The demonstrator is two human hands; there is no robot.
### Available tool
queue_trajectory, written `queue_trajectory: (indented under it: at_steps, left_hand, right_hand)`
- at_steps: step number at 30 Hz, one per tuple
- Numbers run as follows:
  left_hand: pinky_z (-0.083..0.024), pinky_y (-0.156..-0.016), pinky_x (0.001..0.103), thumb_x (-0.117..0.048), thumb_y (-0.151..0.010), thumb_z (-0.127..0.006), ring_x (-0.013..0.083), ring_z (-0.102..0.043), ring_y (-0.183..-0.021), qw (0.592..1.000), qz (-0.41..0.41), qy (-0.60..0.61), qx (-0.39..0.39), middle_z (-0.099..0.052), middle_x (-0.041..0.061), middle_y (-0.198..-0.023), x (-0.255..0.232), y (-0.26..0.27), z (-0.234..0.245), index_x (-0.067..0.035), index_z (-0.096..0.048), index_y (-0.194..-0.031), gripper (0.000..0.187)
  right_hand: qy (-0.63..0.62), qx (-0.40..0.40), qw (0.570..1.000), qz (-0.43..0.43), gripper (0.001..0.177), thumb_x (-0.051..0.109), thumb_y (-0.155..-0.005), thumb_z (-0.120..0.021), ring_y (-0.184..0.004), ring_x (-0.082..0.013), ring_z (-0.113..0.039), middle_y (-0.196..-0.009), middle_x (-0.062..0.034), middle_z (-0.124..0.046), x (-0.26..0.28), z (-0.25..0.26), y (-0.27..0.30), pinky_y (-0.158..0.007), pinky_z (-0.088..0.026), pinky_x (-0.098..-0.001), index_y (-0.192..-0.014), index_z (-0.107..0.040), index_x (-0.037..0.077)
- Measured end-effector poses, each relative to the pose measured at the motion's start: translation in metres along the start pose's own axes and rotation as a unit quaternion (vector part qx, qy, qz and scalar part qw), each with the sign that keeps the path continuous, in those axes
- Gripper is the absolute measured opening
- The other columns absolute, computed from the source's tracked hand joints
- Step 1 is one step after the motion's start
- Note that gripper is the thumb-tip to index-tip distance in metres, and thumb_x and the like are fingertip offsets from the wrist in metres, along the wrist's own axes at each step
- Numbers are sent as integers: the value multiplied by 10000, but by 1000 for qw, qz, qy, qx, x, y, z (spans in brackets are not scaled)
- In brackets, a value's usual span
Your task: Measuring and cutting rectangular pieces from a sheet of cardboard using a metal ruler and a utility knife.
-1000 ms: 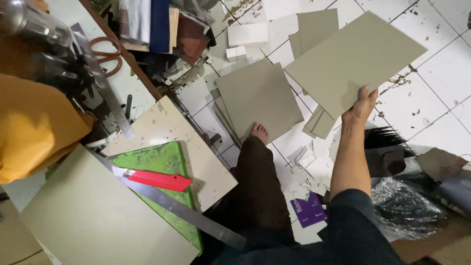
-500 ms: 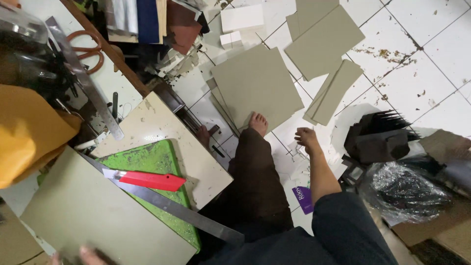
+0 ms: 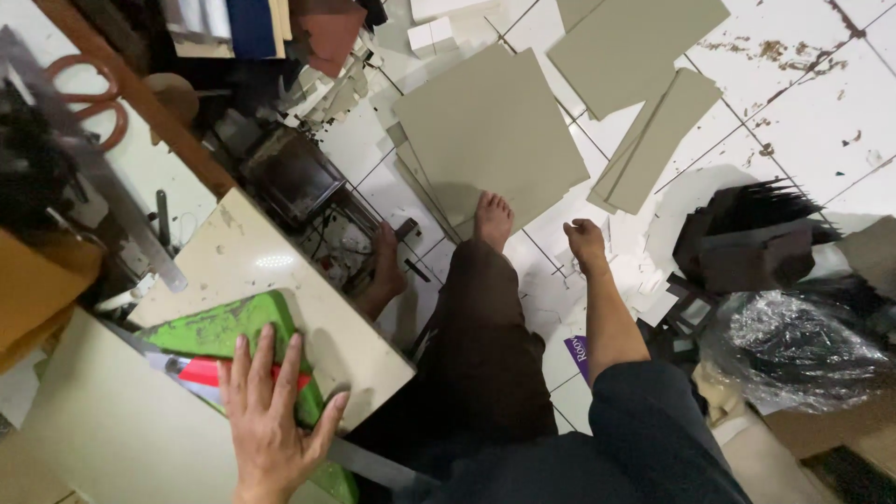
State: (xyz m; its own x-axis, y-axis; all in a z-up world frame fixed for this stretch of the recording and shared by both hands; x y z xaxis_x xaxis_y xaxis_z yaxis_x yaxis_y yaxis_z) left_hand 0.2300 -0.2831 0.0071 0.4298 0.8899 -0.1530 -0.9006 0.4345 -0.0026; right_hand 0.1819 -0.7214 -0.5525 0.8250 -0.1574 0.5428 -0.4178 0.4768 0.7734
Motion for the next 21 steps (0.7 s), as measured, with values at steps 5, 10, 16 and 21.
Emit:
queue_trajectory:
  at_steps: [5, 10, 16, 21]
  left_hand:
    - [-291, -1273, 622, -511, -821, -708, 430, -431, -1523, 999, 34, -31, -28, -497, 221, -1590, -4, -1, -10, -75, -575, -1465, 789]
    - [-455, -1168, 657, -734, -645, -636, 473, -650, -1368, 985, 68, -161, -10, -660, 205, -1471, 46, 44, -42, -215, -711, -1348, 876]
    - [-401, -1213, 656, -708, -649, -700, 485, -587, -1421, 983, 113, -139, 31, -549, 164, -1571, 53, 64, -38, -186, -738, -1301, 836]
    - [-362, -1246, 627, -683, -809, -612, 439, -479, -1489, 988, 112, -108, -9, -469, 166, -1561, 27, 46, -36, -113, -708, -1290, 753]
  right_hand:
    - [73, -18, 997, 23, 554, 406, -857, -748, -1128, -197, -644, -1253, -62, -679, 34, -5, -53, -959, -493, -335, -1309, -638, 104]
    - [130, 12, 988, 78, 720, 476, -839, -743, -1184, -282, -606, -1369, -87, -619, 48, -29, -118, -990, -475, -386, -1414, -520, 104]
    - [290, 48, 942, 163, 918, 484, -869, -715, -1410, -409, -417, -1534, -265, -422, 39, -71, -199, -1169, -320, -467, -1554, -347, -5]
    - [264, 89, 953, 117, 996, 506, -836, -747, -1419, -380, -416, -1539, -222, -425, 62, -99, -191, -1153, -342, -452, -1567, -299, -1]
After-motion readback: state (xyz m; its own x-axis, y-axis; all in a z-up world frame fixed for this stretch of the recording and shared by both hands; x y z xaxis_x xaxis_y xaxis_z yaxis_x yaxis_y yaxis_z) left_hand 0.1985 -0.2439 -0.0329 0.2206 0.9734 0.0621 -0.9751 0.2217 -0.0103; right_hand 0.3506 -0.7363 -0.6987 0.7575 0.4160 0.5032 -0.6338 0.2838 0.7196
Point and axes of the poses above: each hand's wrist, its own y-axis away from the middle knuckle, its own z-axis out of the back of the hand, x = y × z, the point moved 4 cm from there along -y, towards the middle knuckle
